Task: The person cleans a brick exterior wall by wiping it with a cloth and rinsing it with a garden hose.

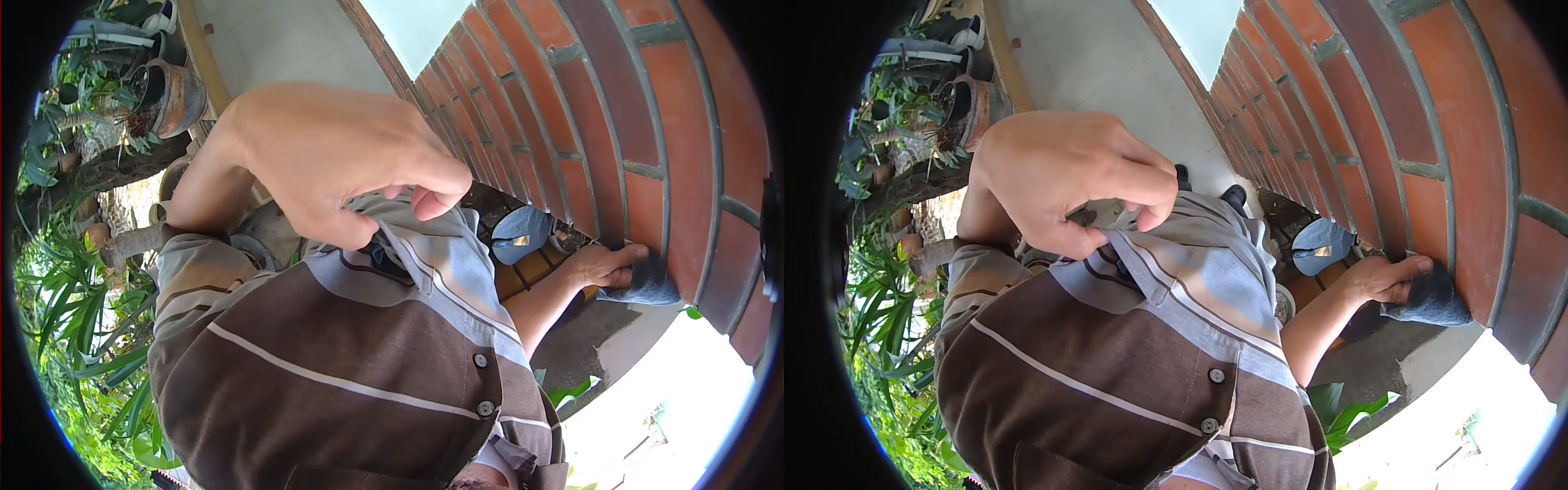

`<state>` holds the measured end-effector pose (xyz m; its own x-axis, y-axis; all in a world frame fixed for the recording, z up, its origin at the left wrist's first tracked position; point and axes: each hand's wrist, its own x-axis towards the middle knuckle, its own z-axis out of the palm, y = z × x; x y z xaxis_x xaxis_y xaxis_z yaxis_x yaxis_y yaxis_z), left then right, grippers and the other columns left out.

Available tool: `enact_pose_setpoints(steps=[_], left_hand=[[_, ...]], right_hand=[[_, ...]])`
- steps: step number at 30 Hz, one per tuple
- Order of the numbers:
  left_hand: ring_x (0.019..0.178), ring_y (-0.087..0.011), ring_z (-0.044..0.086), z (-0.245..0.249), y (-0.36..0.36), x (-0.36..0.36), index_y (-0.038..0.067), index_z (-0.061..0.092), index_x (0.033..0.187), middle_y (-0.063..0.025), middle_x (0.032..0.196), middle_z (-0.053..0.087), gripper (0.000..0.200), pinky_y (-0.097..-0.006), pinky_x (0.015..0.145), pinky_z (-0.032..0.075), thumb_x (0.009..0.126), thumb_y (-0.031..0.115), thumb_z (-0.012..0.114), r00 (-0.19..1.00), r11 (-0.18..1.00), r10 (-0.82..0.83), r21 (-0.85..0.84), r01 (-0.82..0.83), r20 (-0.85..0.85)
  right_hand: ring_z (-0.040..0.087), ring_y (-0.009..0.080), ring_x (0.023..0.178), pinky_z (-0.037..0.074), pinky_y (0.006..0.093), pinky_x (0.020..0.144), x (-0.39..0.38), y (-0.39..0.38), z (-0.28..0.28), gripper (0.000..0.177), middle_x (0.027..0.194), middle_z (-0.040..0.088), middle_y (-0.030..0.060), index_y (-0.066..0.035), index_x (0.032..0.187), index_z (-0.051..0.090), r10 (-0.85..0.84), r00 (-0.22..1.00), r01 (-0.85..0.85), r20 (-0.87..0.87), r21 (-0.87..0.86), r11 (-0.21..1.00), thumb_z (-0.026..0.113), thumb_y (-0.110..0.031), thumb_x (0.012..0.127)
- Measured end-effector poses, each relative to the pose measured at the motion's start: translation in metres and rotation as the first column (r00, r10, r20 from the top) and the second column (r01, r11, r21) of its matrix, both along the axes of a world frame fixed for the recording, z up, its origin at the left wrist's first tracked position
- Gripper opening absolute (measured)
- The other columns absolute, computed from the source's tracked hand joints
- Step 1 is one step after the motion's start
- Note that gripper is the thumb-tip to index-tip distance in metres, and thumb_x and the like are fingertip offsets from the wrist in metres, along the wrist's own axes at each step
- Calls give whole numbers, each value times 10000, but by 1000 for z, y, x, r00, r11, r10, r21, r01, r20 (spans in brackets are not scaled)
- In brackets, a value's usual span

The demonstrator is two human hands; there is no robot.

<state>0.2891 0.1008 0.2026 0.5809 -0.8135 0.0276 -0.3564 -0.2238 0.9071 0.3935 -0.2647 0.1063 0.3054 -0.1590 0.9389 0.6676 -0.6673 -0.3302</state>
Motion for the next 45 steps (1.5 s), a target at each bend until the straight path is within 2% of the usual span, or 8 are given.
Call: enact_pose_setpoints(steps=[6, 8, 10, 14, 21, 24, 32, 45], left_hand=[[699, -210, 639, -1, -2, 12, 42, 601, 880, -60, 822, 645, 218, -306, 564, 512, 791, 165, 758, 1000, 970, 27, -243, -29, -12], [673, -215, 663, -4, -11, 14, 31, 618, 809, -57, 774, 663, 129, -304, 559, 523, 811, 90, 733, 989, 932, 113, -355, -74, 91], [663, -235, 683, 9, -23, 20, 18, 642, 787, -70, 738, 678, 85, -305, 549, 532, 831, 57, 704, 963, 889, 182, -451, -74, 200], [612, -241, 685, 21, -49, 26, -12, 676, 781, -132, 739, 684, 46, -289, 503, 535, 786, -4, 721, 929, 687, 258, -727, 16, 264], [623, -234, 669, 40, -72, 36, -26, 630, 824, -132, 750, 651, 79, -298, 540, 549, 834, 12, 699, 922, 465, 360, -885, -41, 146], [603, -241, 647, 35, -81, 44, -13, 583, 871, -139, 793, 625, 99, -313, 525, 540, 908, 69, 626, 949, 223, 253, -943, -248, -190], [557, -201, 551, -10, -77, 80, 93, 507, 987, -48, 862, 554, 125, -311, 494, 436, 1010, 189, 431, 901, 42, -122, -909, -415, -417], [563, -169, 553, -17, -77, 85, 123, 492, 980, -17, 870, 548, 158, -291, 505, 433, 1006, 273, 450, 904, 18, -284, -945, -328, -319]], right_hand=[[575, 158, 722, 511, 298, 731, 6, -10, 33, 189, 802, 615, 100, 12, 820, 607, 140, 986, -167, 91, 453, 876, 538, -93, 960], [620, 198, 839, 525, 320, 782, 8, -28, 54, 161, 964, 650, 142, 46, 989, 624, 305, 951, -307, 43, 233, 923, 532, -82, 958], [589, 162, 833, 500, 281, 768, 0, -15, 66, 161, 940, 647, 120, 49, 966, 642, -280, 934, 336, 222, -275, 901, 577, -96, 939], [546, 180, 978, 454, 298, 867, -6, -23, 15, 249, 1109, 596, 127, 50, 1148, 578, 301, 953, -287, -31, 227, 931, 577, -59, 924], [445, 204, 1150, 384, 315, 958, -26, -5, -9, 364, 1261, 491, 115, 12, 1280, 469, 367, 912, -267, -185, 410, 872, 501, -1, 918], [515, 223, 1005, 423, 303, 867, -25, -16, 20, 262, 1112, 560, 107, 4, 1186, 548, -235, 943, 210, -237, -124, 970, 511, -16, 927], [560, 157, 838, 445, 282, 777, -12, 2, 19, 161, 982, 626, 53, 36, 1036, 619, 163, 983, -143, -82, 208, 968, 552, -90, 960], [536, 173, 958, 405, 299, 885, -5, -5, -15, 262, 1078, 577, 88, 33, 1183, 530, 11, 1000, -8, -27, 117, 993, 528, -27, 928]])
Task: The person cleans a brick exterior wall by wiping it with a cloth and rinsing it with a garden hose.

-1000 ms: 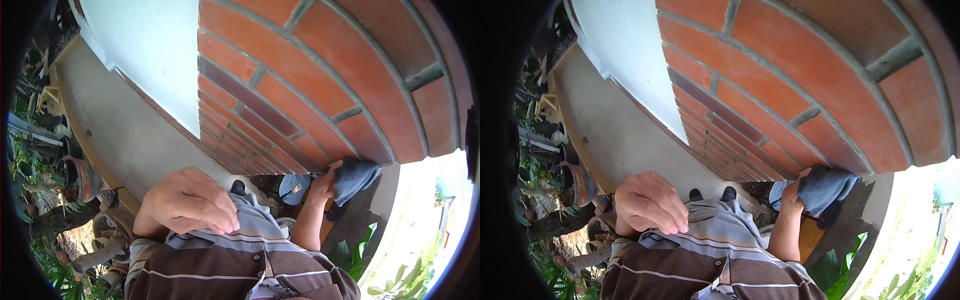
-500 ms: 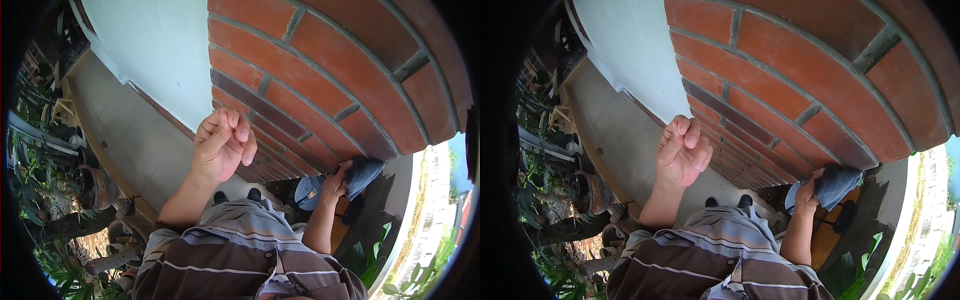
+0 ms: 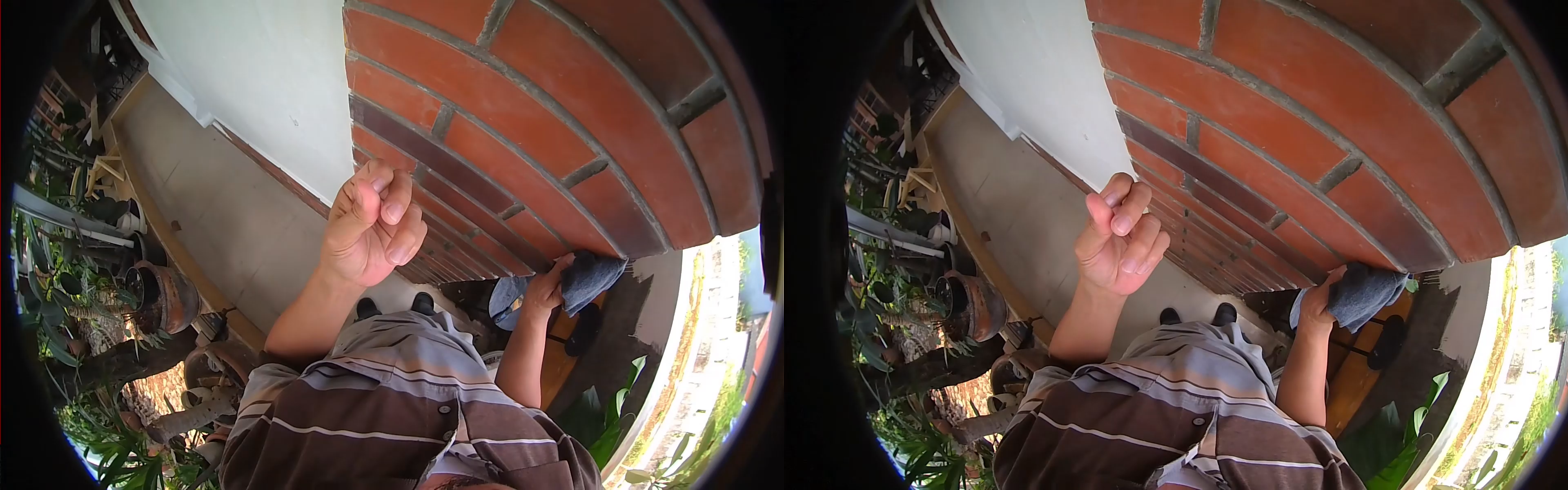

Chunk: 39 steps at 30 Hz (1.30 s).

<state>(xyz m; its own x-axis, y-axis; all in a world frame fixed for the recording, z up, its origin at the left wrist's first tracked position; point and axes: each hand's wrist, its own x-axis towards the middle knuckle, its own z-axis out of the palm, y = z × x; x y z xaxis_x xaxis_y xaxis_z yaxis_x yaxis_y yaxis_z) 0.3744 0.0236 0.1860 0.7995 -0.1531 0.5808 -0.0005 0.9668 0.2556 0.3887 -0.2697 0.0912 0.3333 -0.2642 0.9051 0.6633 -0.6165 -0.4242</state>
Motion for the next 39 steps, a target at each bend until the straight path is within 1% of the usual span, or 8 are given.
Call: enact_pose_setpoints(steps=[7, 12, 15, 17, 19, 22, 34, 39], left_hand=[[603, -161, 532, -5, 4, 3, 122, 505, 936, -31, 845, 529, 187, -276, 533, 439, 1007, 285, 448, 991, 977, -131, -164, 133, 19], [714, -170, 479, -9, 10, 7, 124, 471, 865, -33, 812, 492, 112, -289, 593, 427, 880, 184, 565, 994, 980, -101, -170, 107, 43], [740, -172, 469, -12, 13, 7, 130, 442, 831, -28, 803, 486, 147, -289, 617, 410, 761, 98, 567, 998, 988, -53, -143, 58, 41], [740, -171, 466, -14, 12, 6, 134, 432, 821, -25, 803, 489, 178, -285, 625, 399, 719, 53, 553, 999, 989, -37, -141, 41, 34], [735, -168, 462, -15, 12, 6, 136, 431, 819, -25, 804, 493, 196, -278, 626, 391, 711, 19, 543, 999, 989, -20, -143, 25, 36], [731, -164, 461, -18, 12, 5, 138, 425, 811, -22, 802, 496, 218, -278, 617, 385, 698, -12, 533, 999, 987, -11, -158, 16, 32], [676, -140, 444, -23, 18, 1, 135, 434, 809, -8, 765, 481, 209, -272, 578, 361, 709, -17, 536, 1000, 976, -22, -218, 20, -6], [679, -139, 443, -27, 21, 1, 130, 455, 825, -7, 764, 476, 201, -274, 586, 364, 723, -17, 544, 1000, 971, -28, -238, 26, -7]], right_hand=[[555, 184, 945, 426, 305, 861, 1, -6, -18, 242, 1106, 592, 110, 58, 1167, 564, 89, 994, -85, -61, 74, 994, 514, -23, 944], [603, 179, 777, 474, 301, 740, 1, 0, -3, 171, 954, 668, 122, 81, 1017, 650, 11, 1000, -10, -29, 33, 999, 540, -33, 955], [608, 169, 716, 478, 295, 701, 5, -11, -10, 169, 891, 686, 120, 89, 952, 671, -245, 963, 266, 116, -248, 931, 555, -34, 949], [609, 164, 706, 477, 291, 693, 4, -15, -12, 172, 882, 690, 117, 92, 936, 673, -288, 950, 310, 119, -275, 910, 558, -35, 949], [611, 161, 707, 475, 286, 691, 3, -10, -12, 177, 892, 691, 113, 91, 935, 672, -128, 992, 127, -10, -62, 990, 553, -39, 953], [616, 162, 733, 475, 284, 701, 3, -6, -7, 179, 914, 690, 125, 89, 947, 670, -33, 999, 33, 5, 18, 999, 551, -44, 956], [599, 175, 799, 477, 313, 760, 4, 2, 4, 193, 954, 674, 146, 84, 959, 661, -15, 1000, 15, 6, 67, 998, 544, -70, 965], [580, 185, 970, 457, 327, 886, 5, -25, -16, 208, 1176, 607, 171, 87, 1117, 610, -19, 999, 14, -44, -93, 996, 521, -10, 956]])
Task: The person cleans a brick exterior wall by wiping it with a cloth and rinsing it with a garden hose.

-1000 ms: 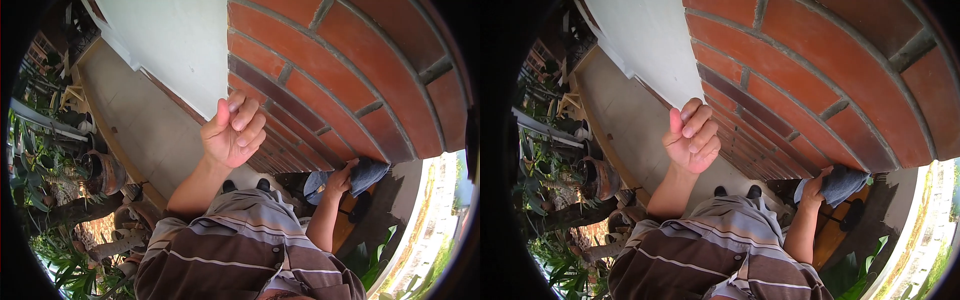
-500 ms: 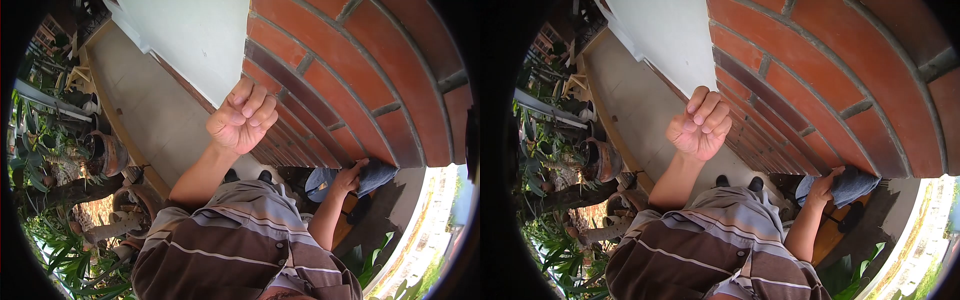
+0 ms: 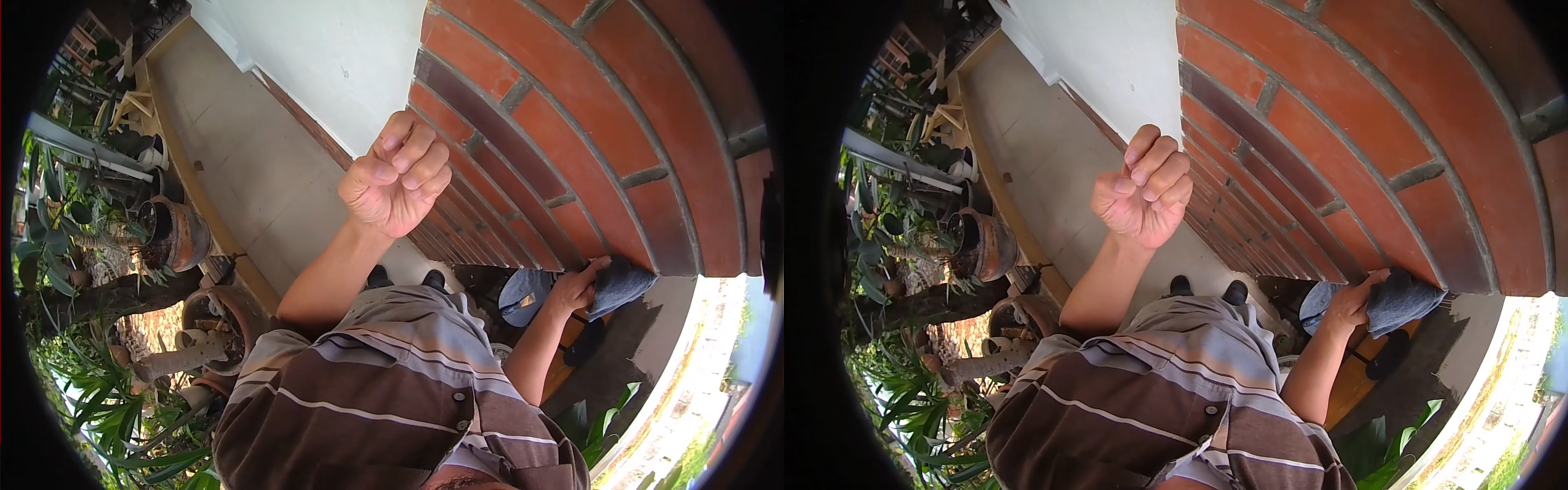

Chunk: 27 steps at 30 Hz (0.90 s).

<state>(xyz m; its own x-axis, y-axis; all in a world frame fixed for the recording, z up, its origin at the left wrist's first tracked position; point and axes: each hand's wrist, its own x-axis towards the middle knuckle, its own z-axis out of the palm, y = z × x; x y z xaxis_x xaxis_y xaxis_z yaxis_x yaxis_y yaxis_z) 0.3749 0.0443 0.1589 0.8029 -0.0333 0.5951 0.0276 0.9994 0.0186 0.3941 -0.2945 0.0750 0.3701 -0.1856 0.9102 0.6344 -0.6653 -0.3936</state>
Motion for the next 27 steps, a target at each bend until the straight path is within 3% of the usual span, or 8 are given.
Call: enact_pose_setpoints(steps=[7, 12, 16, 27], left_hand=[[673, -131, 413, -3, 2, -2, 114, 453, 846, -9, 778, 452, 229, -267, 576, 353, 700, -24, 563, 999, 1000, 20, -23, -21, -35], [696, -127, 409, -4, 4, -6, 115, 471, 864, -2, 805, 431, 299, -258, 589, 346, 655, -97, 503, 996, 997, 74, 5, -74, -43], [703, -125, 407, -7, 6, -8, 114, 484, 865, -3, 820, 426, 348, -251, 590, 346, 629, -139, 454, 992, 995, 102, 5, -102, -78], [755, -116, 430, -19, 14, -8, 137, 516, 909, 3, 860, 439, 339, -238, 631, 389, 701, -130, 521, 997, 998, 65, -9, -65, -48]], right_hand=[[575, 169, 959, 464, 328, 881, 0, -6, -8, 203, 1172, 613, 157, 77, 1113, 617, 33, 997, -27, -72, 82, 996, 529, -22, 959], [579, 159, 936, 471, 323, 857, -1, -3, -3, 178, 1145, 627, 152, 76, 1070, 635, -29, 998, 32, -58, 36, 999, 542, -24, 955], [582, 148, 881, 478, 309, 819, -5, 13, 12, 165, 1077, 652, 143, 74, 1043, 648, 27, 999, -24, -34, 84, 996, 549, -21, 951], [582, 143, 811, 483, 300, 774, -7, 12, 14, 156, 995, 676, 153, 87, 984, 668, -5, 999, 8, -51, 73, 997, 564, -23, 943]])
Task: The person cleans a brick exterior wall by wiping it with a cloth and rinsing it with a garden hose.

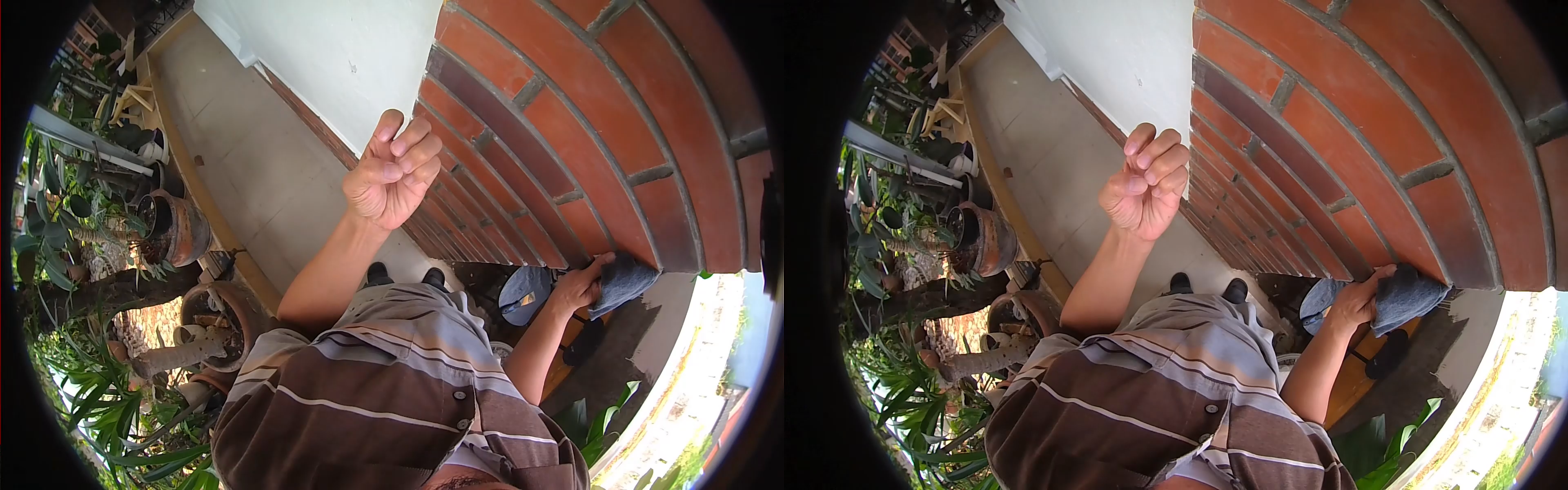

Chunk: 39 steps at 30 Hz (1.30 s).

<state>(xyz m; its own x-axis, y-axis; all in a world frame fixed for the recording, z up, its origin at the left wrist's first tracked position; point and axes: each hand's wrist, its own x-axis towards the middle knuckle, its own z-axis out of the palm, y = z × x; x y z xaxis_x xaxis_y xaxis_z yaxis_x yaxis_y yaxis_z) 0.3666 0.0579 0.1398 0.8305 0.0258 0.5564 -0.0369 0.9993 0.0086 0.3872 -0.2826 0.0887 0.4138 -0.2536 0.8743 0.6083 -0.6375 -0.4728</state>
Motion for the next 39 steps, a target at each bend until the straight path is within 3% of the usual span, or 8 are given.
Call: enact_pose_setpoints(steps=[4, 13, 16, 21, 27, 30, 36, 39], left_hand=[[751, -119, 429, -2, 4, -1, 133, 518, 912, -1, 867, 453, 329, -241, 631, 390, 705, -122, 530, 1000, 1000, -6, -7, 6, 0], [708, -120, 399, -8, 11, -4, 131, 514, 896, -3, 834, 445, 293, -246, 606, 364, 728, -108, 519, 999, 999, 39, 32, -38, -22], [697, -121, 391, -12, 13, -4, 130, 512, 892, -3, 822, 440, 275, -250, 601, 357, 738, -97, 528, 999, 999, 37, 29, -36, -25], [705, -129, 404, -14, 15, -6, 112, 524, 905, -12, 814, 449, 226, -259, 605, 362, 761, -63, 536, 998, 1000, 14, -18, -15, -56], [721, -142, 423, -19, 18, -5, 91, 547, 928, -26, 825, 470, 241, -268, 622, 384, 749, -66, 509, 997, 999, 27, -21, -28, -67], [728, -144, 431, -23, 19, -4, 93, 547, 930, -26, 831, 470, 275, -269, 625, 390, 726, -84, 499, 996, 998, 57, 4, -57, -70], [743, -138, 439, -26, 17, -2, 110, 542, 928, -19, 849, 462, 321, -262, 632, 403, 700, -111, 501, 995, 996, 83, 26, -81, -63], [747, -133, 439, -28, 17, -2, 117, 540, 926, -15, 853, 459, 325, -255, 631, 404, 703, -117, 503, 994, 996, 87, 30, -85, -67]], right_hand=[[584, 150, 807, 481, 304, 763, -2, 3, 2, 168, 991, 682, 163, 102, 972, 667, -77, 997, 77, -28, -19, 997, 575, -35, 941], [585, 132, 922, 454, 292, 848, -5, 0, -8, 214, 1085, 676, 160, 108, 1001, 666, -39, 994, 50, -101, 112, 992, 610, -87, 934], [579, 89, 868, 458, 249, 813, -7, 12, 2, 212, 1048, 688, 112, 75, 1084, 662, -80, 994, 84, -70, 59, 995, 586, -67, 946], [543, 17, 767, 436, 166, 732, -9, 11, -1, 304, 986, 683, 12, -23, 1263, 584, -108, 991, 124, 81, -230, 965, 549, -43, 962], [555, 45, 774, 453, 212, 744, -9, 15, 4, 345, 970, 695, 36, -30, 1295, 569, -239, 953, 294, 183, -387, 874, 564, -30, 950], [577, 74, 810, 462, 247, 763, -9, 17, 4, 284, 984, 701, 77, 10, 1220, 613, -238, 957, 281, 164, -333, 900, 581, -35, 942], [594, 94, 838, 470, 261, 771, -10, 23, 4, 194, 993, 704, 126, 89, 976, 690, -103, 994, 103, -22, 29, 994, 598, -78, 940], [593, 93, 831, 470, 264, 770, -10, 26, 7, 206, 976, 706, 132, 97, 962, 691, -127, 991, 128, -34, 33, 991, 596, -85, 943]])
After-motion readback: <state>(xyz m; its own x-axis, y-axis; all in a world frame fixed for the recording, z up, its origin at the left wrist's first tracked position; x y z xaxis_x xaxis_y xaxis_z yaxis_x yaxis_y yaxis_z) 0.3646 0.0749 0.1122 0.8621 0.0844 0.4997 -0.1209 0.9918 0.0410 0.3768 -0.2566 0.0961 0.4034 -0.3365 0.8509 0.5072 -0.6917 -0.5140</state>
